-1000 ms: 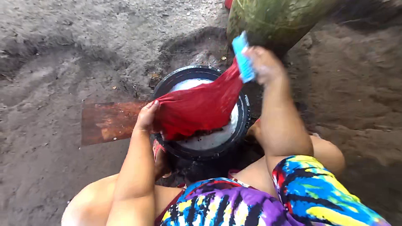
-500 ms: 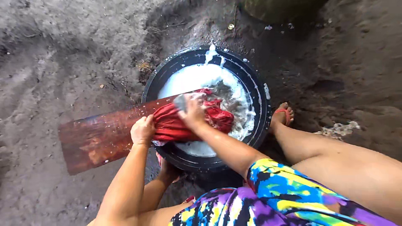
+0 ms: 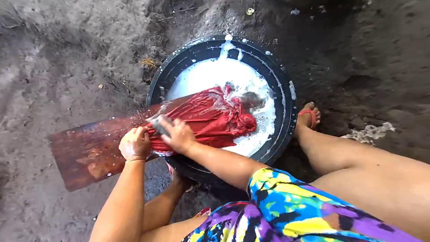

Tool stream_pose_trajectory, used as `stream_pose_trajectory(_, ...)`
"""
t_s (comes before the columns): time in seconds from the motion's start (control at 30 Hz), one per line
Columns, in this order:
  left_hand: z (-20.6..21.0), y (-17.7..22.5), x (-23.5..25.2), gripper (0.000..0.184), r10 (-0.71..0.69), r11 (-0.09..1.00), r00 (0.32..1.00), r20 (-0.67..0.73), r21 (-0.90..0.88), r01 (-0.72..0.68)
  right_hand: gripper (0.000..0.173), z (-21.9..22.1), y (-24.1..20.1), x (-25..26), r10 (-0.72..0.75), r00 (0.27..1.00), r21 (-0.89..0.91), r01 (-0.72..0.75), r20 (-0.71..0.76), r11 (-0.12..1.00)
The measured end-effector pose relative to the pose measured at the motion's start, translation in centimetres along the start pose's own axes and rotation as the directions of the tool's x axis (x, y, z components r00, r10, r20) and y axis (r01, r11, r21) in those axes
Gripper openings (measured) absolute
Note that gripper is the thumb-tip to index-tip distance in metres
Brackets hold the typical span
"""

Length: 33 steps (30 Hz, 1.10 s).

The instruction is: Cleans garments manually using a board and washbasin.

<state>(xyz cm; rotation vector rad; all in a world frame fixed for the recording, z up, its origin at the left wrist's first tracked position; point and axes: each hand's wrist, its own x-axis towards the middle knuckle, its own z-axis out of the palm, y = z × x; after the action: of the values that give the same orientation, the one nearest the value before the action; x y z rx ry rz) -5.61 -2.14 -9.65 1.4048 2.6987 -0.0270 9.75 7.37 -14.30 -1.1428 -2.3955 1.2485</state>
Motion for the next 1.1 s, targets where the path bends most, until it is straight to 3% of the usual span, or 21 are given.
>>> stream_pose_trajectory(0.07,-0.1,-0.2,0.3,0.025,0.004,1.000,1.000,0.007,0.005,-0.004,0.063,-1.1,1.4,0.3,-0.052,0.998,0.015,0.051,0.028,0.999)
stream_pose_trajectory(0.1,0.0,-0.2,0.4,0.025,0.002,1.000,1.000,0.016,-0.001,-0.002,0.062,-2.8,4.3,0.8,0.006,1.000,-0.013,-0.006,-0.009,1.000)
stream_pose_trajectory(0.17,0.1,-0.1,0.2,0.025,0.009,1.000,1.000,-0.004,-0.014,-0.009,0.064,-7.3,11.6,2.2,0.218,0.967,-0.097,-0.231,-0.131,0.968)
stream_pose_trajectory(0.23,0.1,-0.1,0.3,0.024,0.027,0.999,0.999,-0.041,-0.016,-0.028,0.066,-10.0,16.3,3.7,0.420,0.870,-0.090,-0.454,-0.259,0.886)
stream_pose_trajectory(0.27,0.1,-0.1,0.4,0.023,0.025,1.000,0.999,-0.044,-0.012,-0.026,0.068,-10.0,16.2,4.2,0.458,0.837,-0.063,-0.497,-0.299,0.866)
stream_pose_trajectory(0.33,0.2,0.1,0.5,0.024,0.007,1.000,1.000,-0.014,0.007,-0.006,0.070,-6.4,10.8,3.5,0.360,0.884,-0.070,-0.397,-0.299,0.915)
stream_pose_trajectory(0.4,-0.1,0.5,0.6,0.024,-0.021,1.000,1.000,0.020,0.013,0.021,0.070,-1.0,2.5,1.2,0.141,0.980,-0.046,-0.148,-0.140,0.988)
stream_pose_trajectory(0.47,-0.2,0.4,0.3,0.023,-0.024,1.000,0.999,0.022,0.002,0.024,0.067,0.9,-1.5,-0.8,-0.023,0.999,0.058,0.021,0.034,0.998)
stream_pose_trajectory(0.5,-0.3,0.3,0.6,0.024,-0.014,1.000,1.000,0.021,-0.008,0.014,0.065,0.1,-0.6,-0.7,-0.054,0.998,0.069,0.051,0.039,0.996)
stream_pose_trajectory(0.57,0.0,0.0,0.4,0.025,0.013,0.999,1.000,0.011,-0.040,-0.013,0.063,-3.1,6.1,-0.5,0.033,0.997,-0.020,-0.034,-0.066,0.999)
stream_pose_trajectory(0.67,0.4,0.1,0.2,0.025,0.034,0.998,0.999,-0.030,-0.053,-0.036,0.066,-9.1,16.1,0.2,0.369,0.898,-0.101,-0.401,-0.239,0.911)
stream_pose_trajectory(0.73,0.2,0.0,0.4,0.024,0.044,0.999,0.998,-0.040,-0.029,-0.045,0.070,-8.8,15.4,1.0,0.448,0.848,-0.063,-0.482,-0.282,0.874)
stream_pose_trajectory(0.8,0.4,0.1,0.6,0.024,0.031,0.999,0.999,-0.018,-0.006,-0.031,0.072,-4.2,8.8,0.0,0.295,0.929,-0.078,-0.319,-0.225,0.945)
stream_pose_trajectory(0.9,0.2,0.1,0.3,0.024,0.019,0.999,1.000,-0.012,-0.028,-0.020,0.068,0.9,-0.9,-3.0,-0.002,0.997,0.032,0.000,0.072,0.999)
stream_pose_trajectory(0.97,0.1,-0.2,0.6,0.024,0.032,0.999,0.999,-0.018,-0.036,-0.032,0.064,-0.9,1.0,-2.7,-0.009,0.998,0.050,0.006,0.060,0.999)
stream_pose_trajectory(1.03,0.2,0.0,0.5,0.025,0.034,0.998,0.999,-0.027,-0.058,-0.035,0.063,-5.0,8.0,-2.1,0.180,0.983,-0.027,-0.181,-0.041,0.983)
stream_pose_trajectory(1.1,-0.4,0.4,0.4,0.026,-0.006,0.998,1.000,-0.011,-0.068,0.006,0.066,-8.8,14.6,-1.2,0.389,0.908,-0.089,-0.405,-0.156,0.910)
